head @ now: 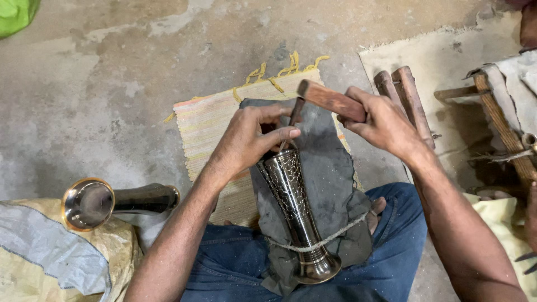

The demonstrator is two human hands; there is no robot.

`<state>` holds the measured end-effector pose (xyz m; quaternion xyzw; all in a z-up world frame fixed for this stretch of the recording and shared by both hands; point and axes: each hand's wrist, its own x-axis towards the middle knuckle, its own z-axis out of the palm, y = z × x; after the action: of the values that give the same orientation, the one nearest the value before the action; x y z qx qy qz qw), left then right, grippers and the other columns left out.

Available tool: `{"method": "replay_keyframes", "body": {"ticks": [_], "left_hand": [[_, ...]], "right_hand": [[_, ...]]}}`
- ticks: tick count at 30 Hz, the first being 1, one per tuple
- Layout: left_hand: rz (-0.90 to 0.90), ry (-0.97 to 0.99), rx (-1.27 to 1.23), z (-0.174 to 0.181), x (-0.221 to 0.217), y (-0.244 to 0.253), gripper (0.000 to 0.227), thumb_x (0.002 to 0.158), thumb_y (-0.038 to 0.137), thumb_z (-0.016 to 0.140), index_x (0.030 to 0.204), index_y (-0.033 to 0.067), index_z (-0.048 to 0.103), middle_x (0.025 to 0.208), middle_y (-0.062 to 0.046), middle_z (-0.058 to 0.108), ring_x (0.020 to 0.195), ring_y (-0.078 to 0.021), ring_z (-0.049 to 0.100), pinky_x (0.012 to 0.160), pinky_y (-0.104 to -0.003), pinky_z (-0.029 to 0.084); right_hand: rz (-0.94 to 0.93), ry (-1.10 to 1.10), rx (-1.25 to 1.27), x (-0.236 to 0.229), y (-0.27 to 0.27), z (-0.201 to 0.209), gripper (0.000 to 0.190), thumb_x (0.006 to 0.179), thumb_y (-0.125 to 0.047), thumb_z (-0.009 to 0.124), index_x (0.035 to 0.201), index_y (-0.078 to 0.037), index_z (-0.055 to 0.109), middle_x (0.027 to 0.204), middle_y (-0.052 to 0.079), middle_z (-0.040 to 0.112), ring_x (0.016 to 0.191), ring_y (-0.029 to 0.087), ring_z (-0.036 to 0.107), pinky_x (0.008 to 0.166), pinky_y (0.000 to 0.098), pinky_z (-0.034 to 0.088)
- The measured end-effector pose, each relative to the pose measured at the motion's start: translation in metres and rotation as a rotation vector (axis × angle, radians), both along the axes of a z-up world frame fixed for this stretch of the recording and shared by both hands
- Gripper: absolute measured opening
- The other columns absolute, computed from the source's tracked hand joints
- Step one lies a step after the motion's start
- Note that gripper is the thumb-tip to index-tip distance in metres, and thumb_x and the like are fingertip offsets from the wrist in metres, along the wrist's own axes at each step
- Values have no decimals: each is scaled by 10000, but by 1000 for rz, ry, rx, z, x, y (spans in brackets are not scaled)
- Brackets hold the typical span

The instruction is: The person sits cross-legged on the floor and uses a hammer and chisel to engrave a decorative pattern onto a brass vase. They repeatedly strike the chisel to create intricate designs on the vase's surface.

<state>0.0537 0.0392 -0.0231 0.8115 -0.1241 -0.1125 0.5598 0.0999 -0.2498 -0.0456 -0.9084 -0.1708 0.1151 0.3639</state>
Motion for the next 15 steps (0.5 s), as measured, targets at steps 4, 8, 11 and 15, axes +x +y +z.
{"method": "replay_keyframes", "body": {"ticks": [4, 8, 11, 15], "left_hand": [[-51, -152, 42, 2, -3, 0, 400, 903, 295, 783, 1246, 94, 733, 929, -83, 808, 782, -125, 764, 682, -329, 604], [-72, -84, 93, 0, -2, 1, 383, 908, 314, 749, 1242, 129, 734, 877, -70, 806, 751, -123, 763, 682, -333, 604], [-102, -108, 58, -4, -2, 3, 359, 919, 288, 747, 1227, 104, 747, 867, -69, 804, 755, -136, 750, 677, -334, 591], [-40, -33, -148, -10, 4, 10, 374, 908, 268, 762, 1238, 93, 734, 935, -38, 800, 798, -114, 750, 712, -301, 636]], "right_hand": [[-14, -79, -176, -16, -2, -2, 400, 832, -84, 783, 1192, -45, 613, 938, 158, 727, 893, 273, 720, 798, 453, 543], [-62, -126, 46, -23, -2, -5, 346, 867, -101, 770, 1174, -61, 618, 998, 124, 729, 928, 243, 703, 800, 423, 543], [-80, -144, -151, -23, -1, -5, 341, 860, -121, 788, 1139, -36, 612, 925, 135, 719, 863, 235, 690, 752, 434, 522], [-159, -169, 16, -20, 0, -7, 374, 904, -204, 806, 1191, -38, 631, 969, 104, 734, 886, 188, 690, 775, 388, 545]]}}
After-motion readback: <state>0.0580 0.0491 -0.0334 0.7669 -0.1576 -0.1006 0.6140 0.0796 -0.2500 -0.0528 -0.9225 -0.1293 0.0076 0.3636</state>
